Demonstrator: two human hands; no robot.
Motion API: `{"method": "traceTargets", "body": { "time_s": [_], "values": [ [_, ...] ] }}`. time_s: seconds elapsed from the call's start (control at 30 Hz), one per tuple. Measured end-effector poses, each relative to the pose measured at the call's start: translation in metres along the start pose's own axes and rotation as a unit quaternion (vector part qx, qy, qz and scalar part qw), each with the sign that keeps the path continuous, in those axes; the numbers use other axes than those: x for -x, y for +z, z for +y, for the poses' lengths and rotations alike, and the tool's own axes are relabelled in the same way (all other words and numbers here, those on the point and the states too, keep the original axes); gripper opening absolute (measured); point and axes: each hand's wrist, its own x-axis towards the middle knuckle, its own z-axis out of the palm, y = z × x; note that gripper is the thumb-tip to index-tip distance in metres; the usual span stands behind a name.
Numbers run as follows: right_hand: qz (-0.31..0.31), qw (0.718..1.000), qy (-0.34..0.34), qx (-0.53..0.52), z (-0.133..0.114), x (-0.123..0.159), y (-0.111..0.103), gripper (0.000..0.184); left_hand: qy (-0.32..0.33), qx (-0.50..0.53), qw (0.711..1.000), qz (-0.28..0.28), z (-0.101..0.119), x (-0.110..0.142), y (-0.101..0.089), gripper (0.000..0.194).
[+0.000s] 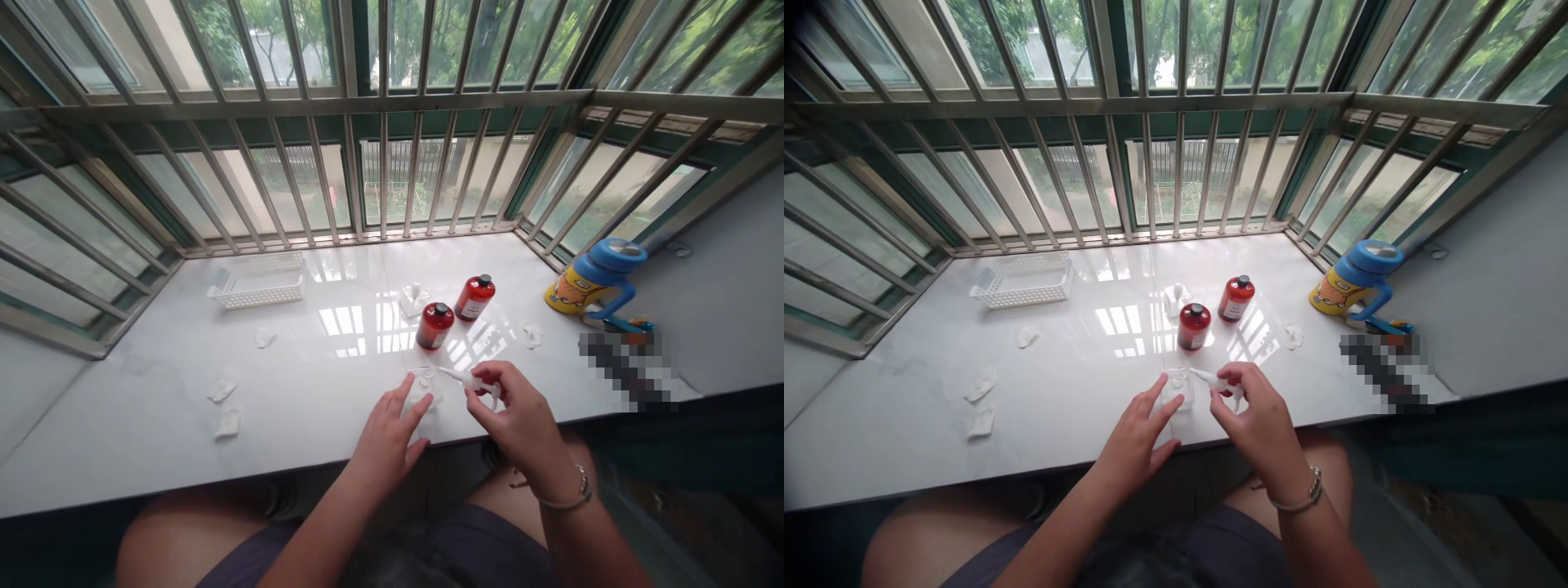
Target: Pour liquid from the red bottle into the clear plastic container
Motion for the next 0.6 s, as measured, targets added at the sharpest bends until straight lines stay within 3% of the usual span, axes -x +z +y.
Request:
{"method": "traceTargets", "body": {
  "time_s": [0.3, 0.47, 0.6],
  "values": [
    [-0.085, 0.993, -0.083, 0.015, -0.023, -0.011, -0.001, 0.02, -0.003, -0.041, 0.999, -0.002, 0.003, -0.001, 0.002, 0.084],
    [-0.067, 0.993, -0.095, 0.016, -0.034, -0.016, 0.002, 0.021, -0.003, -0.085, 0.996, -0.001, 0.005, -0.002, -0.001, 0.076],
    [-0.074, 0.992, -0.097, 0.006, -0.037, -0.018, 0.009, 0.02, -0.014, -0.105, 0.994, -0.006, 0.008, -0.002, -0.002, 0.08]
  ]
}}
